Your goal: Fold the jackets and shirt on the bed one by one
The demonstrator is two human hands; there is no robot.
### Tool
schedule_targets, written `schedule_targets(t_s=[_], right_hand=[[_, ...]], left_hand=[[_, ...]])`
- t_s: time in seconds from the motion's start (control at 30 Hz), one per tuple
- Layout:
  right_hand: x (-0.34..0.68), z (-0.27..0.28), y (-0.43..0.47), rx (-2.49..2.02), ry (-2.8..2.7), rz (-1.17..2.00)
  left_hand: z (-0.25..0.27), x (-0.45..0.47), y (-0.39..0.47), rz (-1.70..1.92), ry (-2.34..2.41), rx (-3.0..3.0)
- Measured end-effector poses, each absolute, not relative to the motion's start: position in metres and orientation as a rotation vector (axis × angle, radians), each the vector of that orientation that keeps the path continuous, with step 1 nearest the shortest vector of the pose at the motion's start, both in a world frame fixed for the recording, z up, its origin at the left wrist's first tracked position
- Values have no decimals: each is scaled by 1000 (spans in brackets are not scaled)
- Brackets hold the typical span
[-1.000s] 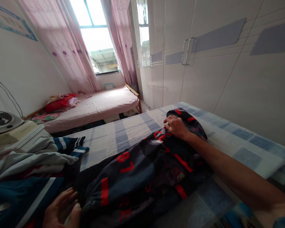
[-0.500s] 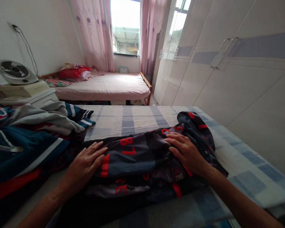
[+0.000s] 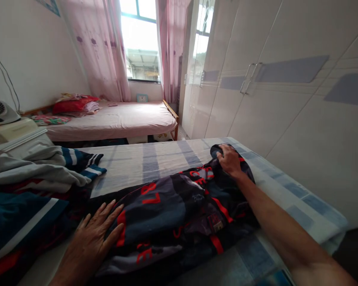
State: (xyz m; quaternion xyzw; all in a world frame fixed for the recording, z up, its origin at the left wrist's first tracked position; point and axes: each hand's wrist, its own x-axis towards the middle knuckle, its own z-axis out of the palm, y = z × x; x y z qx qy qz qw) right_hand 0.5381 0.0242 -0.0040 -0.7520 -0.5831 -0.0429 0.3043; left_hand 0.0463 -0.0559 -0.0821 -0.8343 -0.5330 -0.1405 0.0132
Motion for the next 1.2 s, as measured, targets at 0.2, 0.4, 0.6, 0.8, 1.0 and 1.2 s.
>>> schedule_targets(t_s=[0.2,0.4,0.6,0.8,1.0,1.2], right_hand=[[601,-1,35,-2168,-1014,9],[618,10,20,-1887,-931,260],[615,61,-50,-1462,-949,284],[562,66,-139,-1513,-1762,812],[507,12,-147,-1650,-1878,82],[482,-26,-134,-1713,-2250,279]], left_hand=[[-80,50,-56,-441,-1752,-2594],[-83,47,-54,-461,-1708,-2631],[-91,40,-53,-433,-1609,-2619],[-99,34,-52,-376,-1430,-2574],[-99,33,-52,-378,-1386,-2579],[-97,34,-50,-385,-1471,-2579]])
